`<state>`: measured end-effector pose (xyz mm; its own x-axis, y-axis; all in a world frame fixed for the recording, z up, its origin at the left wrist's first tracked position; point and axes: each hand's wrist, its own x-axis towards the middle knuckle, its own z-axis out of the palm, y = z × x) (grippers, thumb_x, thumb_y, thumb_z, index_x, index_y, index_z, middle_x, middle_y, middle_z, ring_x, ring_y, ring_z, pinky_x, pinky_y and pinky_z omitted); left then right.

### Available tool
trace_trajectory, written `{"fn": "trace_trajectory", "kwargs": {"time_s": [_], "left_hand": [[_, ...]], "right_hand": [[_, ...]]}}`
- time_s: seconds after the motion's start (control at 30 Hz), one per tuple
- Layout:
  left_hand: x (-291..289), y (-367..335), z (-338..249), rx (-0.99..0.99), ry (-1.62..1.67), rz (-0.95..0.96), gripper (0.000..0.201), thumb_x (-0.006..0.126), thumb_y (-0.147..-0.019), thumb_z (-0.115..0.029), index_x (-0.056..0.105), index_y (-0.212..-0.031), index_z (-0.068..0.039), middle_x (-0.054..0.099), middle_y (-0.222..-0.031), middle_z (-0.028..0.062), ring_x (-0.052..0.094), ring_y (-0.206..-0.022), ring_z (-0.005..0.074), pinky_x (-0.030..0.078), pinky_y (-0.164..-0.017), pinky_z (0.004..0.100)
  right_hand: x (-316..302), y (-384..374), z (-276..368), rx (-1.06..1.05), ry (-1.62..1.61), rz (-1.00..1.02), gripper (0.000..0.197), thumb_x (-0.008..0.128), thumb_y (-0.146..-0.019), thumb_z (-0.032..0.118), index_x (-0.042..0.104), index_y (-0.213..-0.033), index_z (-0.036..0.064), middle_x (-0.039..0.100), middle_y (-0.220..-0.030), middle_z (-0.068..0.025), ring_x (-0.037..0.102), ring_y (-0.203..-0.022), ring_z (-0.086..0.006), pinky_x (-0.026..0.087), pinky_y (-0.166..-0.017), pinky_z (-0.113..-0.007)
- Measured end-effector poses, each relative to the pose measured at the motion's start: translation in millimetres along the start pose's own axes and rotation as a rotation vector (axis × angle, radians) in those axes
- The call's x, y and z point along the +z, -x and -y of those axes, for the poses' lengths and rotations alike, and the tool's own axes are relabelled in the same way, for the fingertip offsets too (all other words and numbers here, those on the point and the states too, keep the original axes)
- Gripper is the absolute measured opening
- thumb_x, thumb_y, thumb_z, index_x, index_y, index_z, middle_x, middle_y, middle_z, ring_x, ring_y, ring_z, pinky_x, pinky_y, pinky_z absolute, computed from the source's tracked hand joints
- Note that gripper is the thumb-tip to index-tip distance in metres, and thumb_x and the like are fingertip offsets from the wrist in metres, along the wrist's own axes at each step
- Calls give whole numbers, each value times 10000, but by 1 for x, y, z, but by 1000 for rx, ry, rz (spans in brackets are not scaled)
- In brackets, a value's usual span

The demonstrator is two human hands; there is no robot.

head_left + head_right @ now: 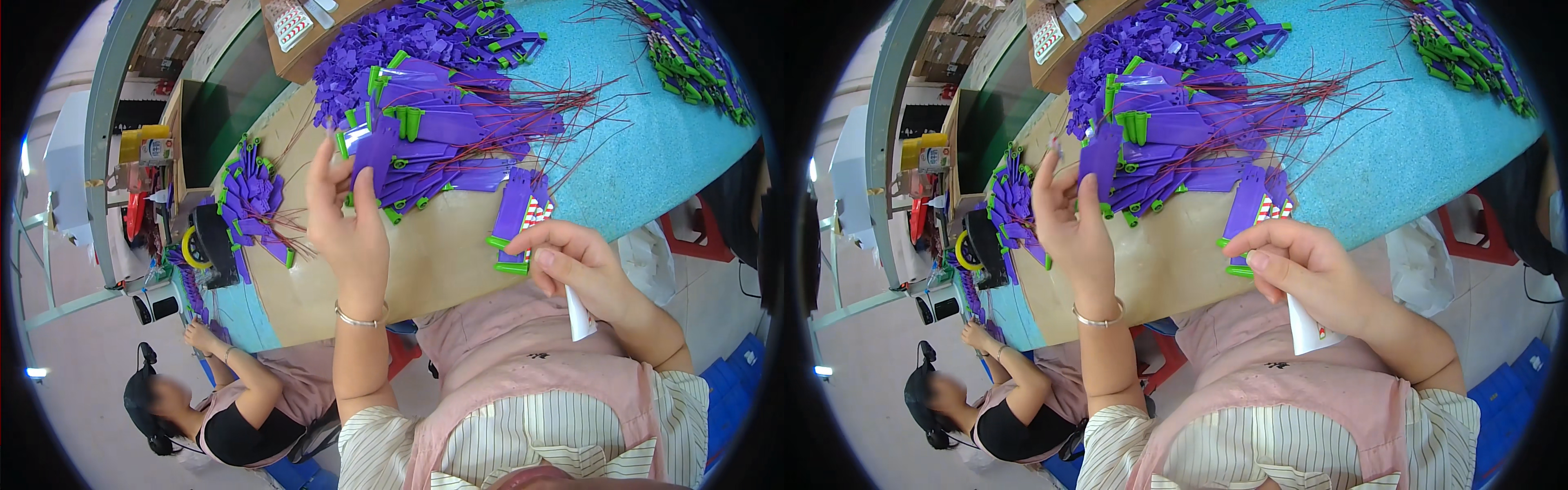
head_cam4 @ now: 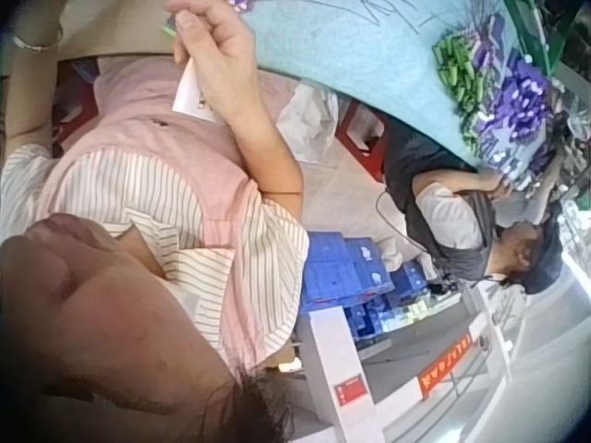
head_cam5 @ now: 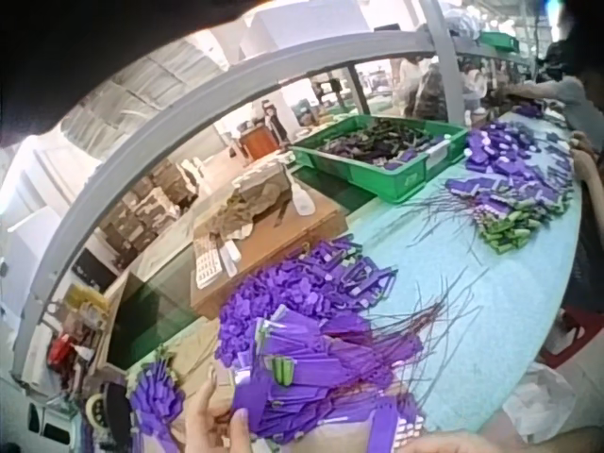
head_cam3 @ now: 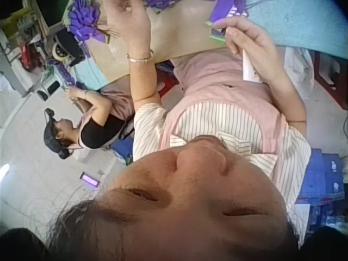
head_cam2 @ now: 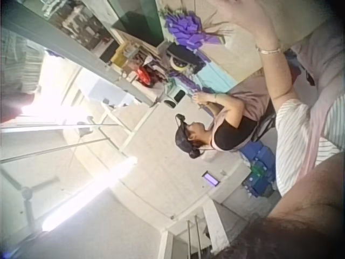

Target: The person peels stickers from a sheet and adheres them onto plastic parts by hand, placing the finished parts onto a pile on the table.

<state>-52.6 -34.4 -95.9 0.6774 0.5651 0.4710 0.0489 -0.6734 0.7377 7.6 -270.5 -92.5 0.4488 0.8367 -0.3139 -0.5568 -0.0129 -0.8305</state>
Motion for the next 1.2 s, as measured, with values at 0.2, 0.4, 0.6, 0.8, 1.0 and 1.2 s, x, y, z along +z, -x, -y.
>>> {"fn": "trace_trajectory", "kwargs": {"time_s": [0.2, 0.4, 0.6, 0.8, 1.0, 1.2], "left_hand": [[9, 68, -60, -165, 510, 408, 488, 627, -738, 41, 437, -1185, 5, 541, -881, 77, 533, -738, 118, 452, -619, 225], [12, 82, -60, -300, 588, 334, 244, 573, -777, 10, 492, -1007, 19, 381, -953, 57, 426, -685, 88, 366, -624, 216], [12, 81, -61, -795, 1076, 337, 116, 544, -846, -96, 481, -925, -38, 518, -815, 4, 466, -681, 76, 389, -606, 226], [16, 87, -71, -689, 1049, 394, 126, 540, -858, -85, 477, -944, -18, 550, -875, 21, 504, -795, 59, 407, -728, 205], [19, 88, -74, -642, 999, 357, 130, 540, -855, -71, 469, -947, -11, 541, -863, 19, 496, -757, 54, 405, -683, 191], [18, 91, -73, -617, 941, 340, 123, 537, -852, -56, 468, -940, -5, 504, -848, 14, 487, -729, 46, 399, -649, 176]], "right_hand": [[4, 7, -10, -169, -89, -110, 190, 499, -875, 126, 552, -995, -10, 492, -649, 7, 477, -615, -57, 388, -562, -193], [-2, 11, -8, -48, 52, -65, 164, 502, -878, 130, 555, -846, -22, 560, -722, -30, 525, -645, -78, 411, -584, -198], [0, 12, 1, 9, -48, -97, 196, 491, -880, 119, 518, -738, -13, 562, -674, -36, 551, -608, -84, 414, -552, -203], [-2, 16, 0, 6, 44, -124, 195, 508, -866, 115, 521, -713, -6, 565, -644, -30, 545, -578, -70, 399, -525, -191], [0, 17, -5, -21, 49, -166, 206, 523, -854, 119, 535, -689, -3, 571, -617, -25, 525, -569, -51, 368, -513, -191], [-1, 16, -5, -45, 100, -156, 204, 527, -850, 118, 544, -685, -1, 568, -623, -24, 507, -572, -47, 359, -506, -193]]}}
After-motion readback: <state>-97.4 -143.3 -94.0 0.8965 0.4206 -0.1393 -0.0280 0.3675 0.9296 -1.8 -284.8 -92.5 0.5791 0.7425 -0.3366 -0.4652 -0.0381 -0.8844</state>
